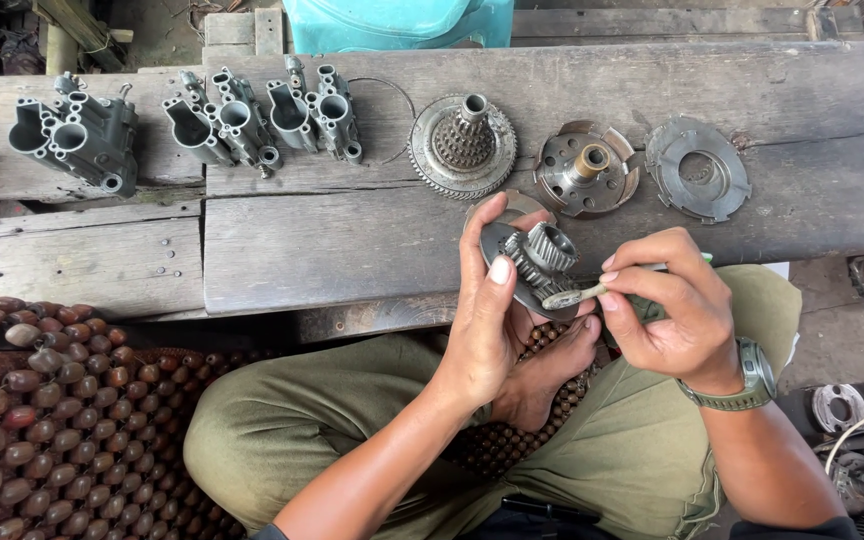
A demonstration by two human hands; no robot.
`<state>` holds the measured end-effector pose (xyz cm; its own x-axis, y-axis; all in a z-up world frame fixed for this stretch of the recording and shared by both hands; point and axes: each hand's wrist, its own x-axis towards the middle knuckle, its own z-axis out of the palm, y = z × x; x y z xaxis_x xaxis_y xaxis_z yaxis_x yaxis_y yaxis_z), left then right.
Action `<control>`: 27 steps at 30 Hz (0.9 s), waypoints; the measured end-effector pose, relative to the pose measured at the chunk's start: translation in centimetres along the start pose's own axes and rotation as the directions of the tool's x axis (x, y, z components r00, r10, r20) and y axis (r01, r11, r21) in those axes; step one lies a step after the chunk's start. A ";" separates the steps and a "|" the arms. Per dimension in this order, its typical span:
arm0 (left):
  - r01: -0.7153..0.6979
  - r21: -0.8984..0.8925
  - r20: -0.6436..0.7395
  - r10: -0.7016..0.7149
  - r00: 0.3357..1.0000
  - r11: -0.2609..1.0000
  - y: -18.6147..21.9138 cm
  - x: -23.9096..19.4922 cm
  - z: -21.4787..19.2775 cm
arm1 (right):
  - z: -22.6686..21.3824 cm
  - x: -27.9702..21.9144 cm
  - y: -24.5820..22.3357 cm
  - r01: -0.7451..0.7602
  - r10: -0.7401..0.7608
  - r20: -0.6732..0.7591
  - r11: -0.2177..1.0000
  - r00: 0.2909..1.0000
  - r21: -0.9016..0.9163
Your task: Cleaning a motorcycle clutch hub component using a toothbrush to remove dirt and debris.
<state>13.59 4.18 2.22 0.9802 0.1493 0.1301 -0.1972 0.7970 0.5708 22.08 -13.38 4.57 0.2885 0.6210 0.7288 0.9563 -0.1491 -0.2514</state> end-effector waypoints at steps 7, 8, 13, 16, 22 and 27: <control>-0.046 0.058 0.006 0.046 0.999 0.997 0.3 -0.1 0.2 | 0.0 0.0 0.0 -0.026 0.025 -0.041 0.999 0.999 -0.036; -0.046 0.056 0.014 0.045 0.999 0.997 0.3 -0.1 0.2 | 0.0 -0.1 0.1 -0.016 0.015 -0.033 0.999 0.999 -0.030; -0.053 0.064 0.043 0.051 0.998 0.997 0.8 -0.2 0.3 | 0.0 -0.1 0.1 -0.035 0.028 -0.066 0.994 0.997 -0.100; -0.081 0.045 0.025 0.080 0.996 0.996 0.4 -0.1 0.2 | 0.0 0.1 0.0 0.020 -0.022 -0.041 0.999 0.999 -0.051; -0.160 0.093 0.057 0.155 0.986 0.983 0.5 -0.2 0.2 | 0.0 -0.2 0.2 0.001 -0.008 -0.073 0.996 0.997 -0.091; -0.085 0.118 0.051 0.080 0.995 0.989 1.4 -0.5 0.6 | -0.2 0.0 -0.1 -0.019 0.011 -0.083 0.995 0.997 -0.103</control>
<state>12.84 4.86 3.48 0.9591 0.1821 0.2166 -0.2809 0.7066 0.6495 22.00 -13.51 4.70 0.3015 0.5537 0.7762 0.9505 -0.2392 -0.1986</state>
